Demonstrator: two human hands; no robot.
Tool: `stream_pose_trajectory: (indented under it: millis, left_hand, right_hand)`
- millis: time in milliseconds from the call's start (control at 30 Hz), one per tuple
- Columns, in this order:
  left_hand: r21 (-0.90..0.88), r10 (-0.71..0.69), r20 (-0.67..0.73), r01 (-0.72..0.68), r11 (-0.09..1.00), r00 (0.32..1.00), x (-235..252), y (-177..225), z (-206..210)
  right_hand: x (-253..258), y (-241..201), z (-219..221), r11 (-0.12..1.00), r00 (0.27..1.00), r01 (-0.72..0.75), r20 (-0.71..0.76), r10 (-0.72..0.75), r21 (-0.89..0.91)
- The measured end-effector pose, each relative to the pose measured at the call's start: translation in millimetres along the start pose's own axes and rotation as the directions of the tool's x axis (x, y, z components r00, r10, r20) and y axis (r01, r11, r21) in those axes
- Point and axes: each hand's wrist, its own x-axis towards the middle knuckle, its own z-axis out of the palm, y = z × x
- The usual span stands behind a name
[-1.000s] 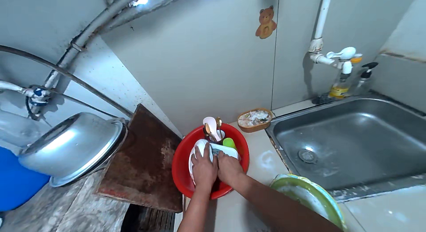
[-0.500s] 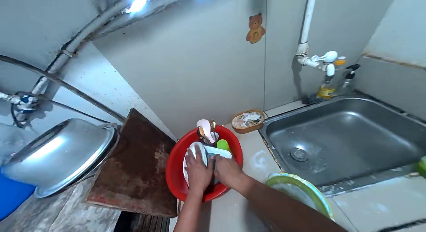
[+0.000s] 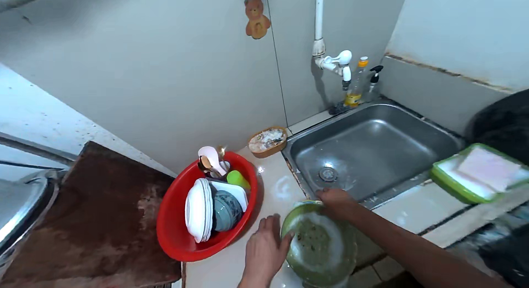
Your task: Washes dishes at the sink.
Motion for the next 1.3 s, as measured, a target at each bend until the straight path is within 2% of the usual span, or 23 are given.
stream_pose_trajectory:
  millis: [33, 100, 200, 267, 367, 433, 500, 600, 700, 767, 833, 900, 967, 1000, 1100, 1133, 1200, 1300]
  left_hand:
    - [-0.022, -0.067, 0.090, 0.069, 0.997, 0.994, 4.9, 0.4, 9.8]
    - [-0.121, -0.111, 0.152, 0.130, 0.984, 0.982, 13.0, -6.4, 25.4]
    - [-0.205, -0.108, 0.102, 0.127, 0.971, 0.989, 12.6, -7.2, 33.6]
    - [-0.242, -0.132, 0.023, 0.133, 0.961, 0.991, 10.3, -4.8, 35.7]
    - [-0.304, -0.167, -0.127, 0.122, 0.945, 0.978, 12.8, -10.5, 38.7]
    - [-0.321, -0.206, -0.155, 0.148, 0.936, 0.966, 15.3, -14.1, 40.2]
    - [-0.324, -0.241, -0.145, 0.184, 0.928, 0.960, 20.3, -17.1, 45.1]
    - [-0.317, -0.263, -0.125, 0.213, 0.924, 0.957, 27.5, -20.9, 58.7]
    - [-0.266, -0.293, -0.109, 0.257, 0.929, 0.950, 29.9, -18.6, 66.3]
    - [-0.131, -0.281, -0.158, 0.262, 0.956, 0.946, 28.0, -8.9, 59.9]
    - [-0.023, -0.180, -0.220, 0.179, 0.984, 0.959, 29.9, 15.4, 40.3]
    - [0.088, 0.070, -0.353, -0.042, 0.995, 0.933, 47.2, 55.7, 10.6]
    - [0.240, 0.323, -0.455, -0.234, 0.942, 0.830, 81.0, 114.2, -36.2]
    - [0.291, 0.400, -0.471, -0.290, 0.912, 0.786, 100.3, 148.1, -64.1]
    - [0.424, 0.569, -0.482, -0.391, 0.817, 0.666, 166.6, 241.7, -133.9]
    - [0.478, 0.601, -0.465, -0.387, 0.788, 0.650, 189.9, 265.5, -148.3]
    - [0.581, 0.583, -0.384, -0.304, 0.755, 0.716, 224.8, 303.2, -166.5]
    - [0.701, 0.473, -0.306, -0.141, 0.699, 0.826, 242.2, 342.5, -178.1]
  right_hand:
    - [-1.3, 8.4, 1.5, 0.998, 1.000, 0.025, -0.006, -0.025, 0.066]
    - [0.4, 26.8, 6.1, 0.972, 0.993, 0.114, -0.018, -0.113, 0.204]
    - [4.9, 50.1, 18.1, 0.902, 0.978, 0.200, -0.032, -0.204, 0.383]
    - [2.1, 57.6, 23.0, 0.865, 0.978, 0.210, -0.088, -0.191, 0.456]
    - [-5.7, 70.4, 8.7, 0.848, 0.977, 0.152, -0.206, -0.052, 0.507]
    - [-6.6, 92.2, -7.4, 0.852, 0.956, 0.099, -0.287, 0.062, 0.513]
    - [-5.5, 117.8, -24.3, 0.837, 0.898, 0.043, -0.387, 0.207, 0.546]
    - [-7.6, 150.5, -45.9, 0.787, 0.770, -0.001, -0.502, 0.394, 0.617]
    - [-4.7, 177.1, -55.5, 0.705, 0.663, -0.001, -0.527, 0.531, 0.709]
    - [-3.1, 192.0, -60.7, 0.638, 0.625, 0.018, -0.506, 0.594, 0.770]
    - [-3.5, 199.3, -68.3, 0.573, 0.605, 0.046, -0.479, 0.636, 0.818]
    - [-1.0, 200.2, -77.0, 0.525, 0.611, 0.078, -0.457, 0.647, 0.848]
    - [5.5, 196.4, -85.0, 0.498, 0.633, 0.131, -0.459, 0.623, 0.857]
    - [7.6, 191.7, -90.5, 0.494, 0.639, 0.161, -0.472, 0.608, 0.855]
    - [7.9, 174.1, -109.2, 0.515, 0.642, 0.239, -0.532, 0.552, 0.823]
    - [8.1, 169.2, -114.6, 0.522, 0.637, 0.266, -0.554, 0.535, 0.810]
    - [10.3, 162.0, -123.9, 0.515, 0.632, 0.300, -0.572, 0.523, 0.803]
    - [15.9, 156.7, -132.4, 0.461, 0.620, 0.344, -0.566, 0.544, 0.818]
